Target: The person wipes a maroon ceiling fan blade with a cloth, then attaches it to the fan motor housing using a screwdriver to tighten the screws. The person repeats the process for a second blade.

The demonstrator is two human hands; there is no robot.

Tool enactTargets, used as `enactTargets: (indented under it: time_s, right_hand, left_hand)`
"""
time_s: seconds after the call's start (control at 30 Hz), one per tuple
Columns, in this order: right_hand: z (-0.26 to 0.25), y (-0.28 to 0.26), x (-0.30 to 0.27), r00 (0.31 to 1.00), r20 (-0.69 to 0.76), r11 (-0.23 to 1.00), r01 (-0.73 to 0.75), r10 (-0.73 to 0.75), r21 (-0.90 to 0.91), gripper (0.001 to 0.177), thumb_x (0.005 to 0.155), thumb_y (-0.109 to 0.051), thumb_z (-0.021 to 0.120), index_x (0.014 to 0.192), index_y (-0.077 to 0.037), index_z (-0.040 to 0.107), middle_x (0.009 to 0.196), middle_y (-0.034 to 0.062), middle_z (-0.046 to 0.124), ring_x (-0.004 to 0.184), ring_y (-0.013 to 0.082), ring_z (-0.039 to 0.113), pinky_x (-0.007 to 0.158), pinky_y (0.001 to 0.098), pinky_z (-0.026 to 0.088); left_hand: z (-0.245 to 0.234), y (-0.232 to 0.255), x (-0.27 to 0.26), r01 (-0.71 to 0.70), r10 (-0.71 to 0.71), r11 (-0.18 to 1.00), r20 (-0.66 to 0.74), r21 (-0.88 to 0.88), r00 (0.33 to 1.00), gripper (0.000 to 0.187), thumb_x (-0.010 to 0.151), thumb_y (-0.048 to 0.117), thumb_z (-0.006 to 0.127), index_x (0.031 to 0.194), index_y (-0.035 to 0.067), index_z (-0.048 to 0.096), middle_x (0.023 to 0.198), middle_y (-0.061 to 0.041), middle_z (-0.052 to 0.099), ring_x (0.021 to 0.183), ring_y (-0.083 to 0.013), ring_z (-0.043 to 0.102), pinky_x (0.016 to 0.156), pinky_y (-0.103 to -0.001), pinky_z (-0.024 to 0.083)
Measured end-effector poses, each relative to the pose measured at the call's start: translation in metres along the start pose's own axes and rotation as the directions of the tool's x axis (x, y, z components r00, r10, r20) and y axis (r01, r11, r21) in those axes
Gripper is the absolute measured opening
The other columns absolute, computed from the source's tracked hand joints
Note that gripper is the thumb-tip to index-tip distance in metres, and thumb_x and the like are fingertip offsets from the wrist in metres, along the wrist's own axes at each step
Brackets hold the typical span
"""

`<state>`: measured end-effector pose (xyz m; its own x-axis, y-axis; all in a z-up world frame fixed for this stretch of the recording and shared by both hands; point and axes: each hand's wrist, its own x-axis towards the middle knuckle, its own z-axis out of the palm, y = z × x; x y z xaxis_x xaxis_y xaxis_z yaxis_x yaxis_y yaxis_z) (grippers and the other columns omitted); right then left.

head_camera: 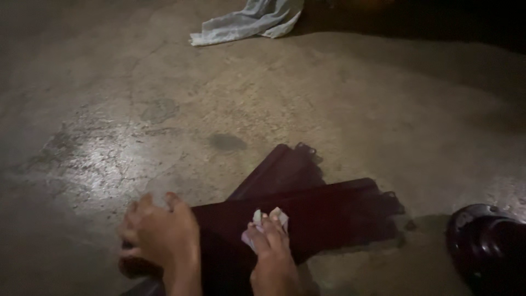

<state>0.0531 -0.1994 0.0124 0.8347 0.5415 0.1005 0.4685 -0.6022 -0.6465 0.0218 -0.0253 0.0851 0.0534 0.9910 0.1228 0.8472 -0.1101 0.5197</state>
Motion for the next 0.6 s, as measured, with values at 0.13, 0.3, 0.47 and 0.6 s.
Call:
enactTargets:
  time_s: [0.13, 0.3, 0.47, 0.6]
  right_hand:
    - [-0.01, 0.016, 0.006, 0.95, -0.115, 0.956, 0.293, -0.292, -0.005, 0.06, 0.079, 0.009, 0.057, 0.136, -0.009, 0.061, 0.157, 0.0178, 0.044, 0.148, 0.0356, 0.033, 0.122, 0.0446, 0.028]
    - [-0.044, 0.045, 0.0, 0.977, -0.11, 0.982, 0.176, -0.183, -0.068, 0.059, 0.077, 0.016, 0.054, 0.127, -0.012, 0.067, 0.148, 0.0135, 0.054, 0.143, 0.0314, 0.043, 0.118, 0.0416, 0.034]
    - [-0.049, 0.063, 0.0, 0.976, -0.132, 0.983, 0.161, -0.171, -0.083, 0.062, 0.074, 0.023, 0.05, 0.118, -0.015, 0.073, 0.14, 0.0092, 0.064, 0.138, 0.0271, 0.053, 0.114, 0.0386, 0.04]
    - [-0.084, 0.124, -0.001, 0.947, -0.218, 0.966, 0.203, -0.235, -0.159, 0.067, 0.072, 0.028, 0.047, 0.111, -0.018, 0.078, 0.132, 0.0058, 0.072, 0.133, 0.0237, 0.061, 0.111, 0.0362, 0.045]
  left_hand:
    - [0.002, 0.04, -0.038, -0.168, 0.173, 0.985, 0.308, -0.045, 0.936, 0.043, 0.096, 0.033, 0.056, 0.135, 0.019, 0.067, 0.147, -0.008, 0.06, 0.141, -0.0328, 0.05, 0.124, -0.06, 0.029]
    - [0.023, 0.086, -0.087, -0.187, 0.232, 0.972, 0.749, -0.145, 0.621, 0.063, 0.091, 0.064, 0.044, 0.148, 0.04, 0.047, 0.172, 0.002, 0.009, 0.155, -0.0416, -0.022, 0.117, -0.074, -0.014]
    - [0.032, 0.084, -0.086, -0.126, 0.218, 0.976, 0.824, -0.179, 0.523, 0.088, 0.084, 0.081, 0.018, 0.16, 0.037, 0.025, 0.172, 0.001, -0.006, 0.148, -0.043, -0.039, 0.111, -0.075, -0.026]
    - [0.041, 0.081, -0.089, -0.15, 0.21, 0.976, 0.84, -0.155, 0.501, 0.087, 0.085, 0.081, 0.021, 0.16, 0.038, 0.026, 0.173, 0.001, -0.011, 0.148, -0.0428, -0.042, 0.11, -0.075, -0.027]
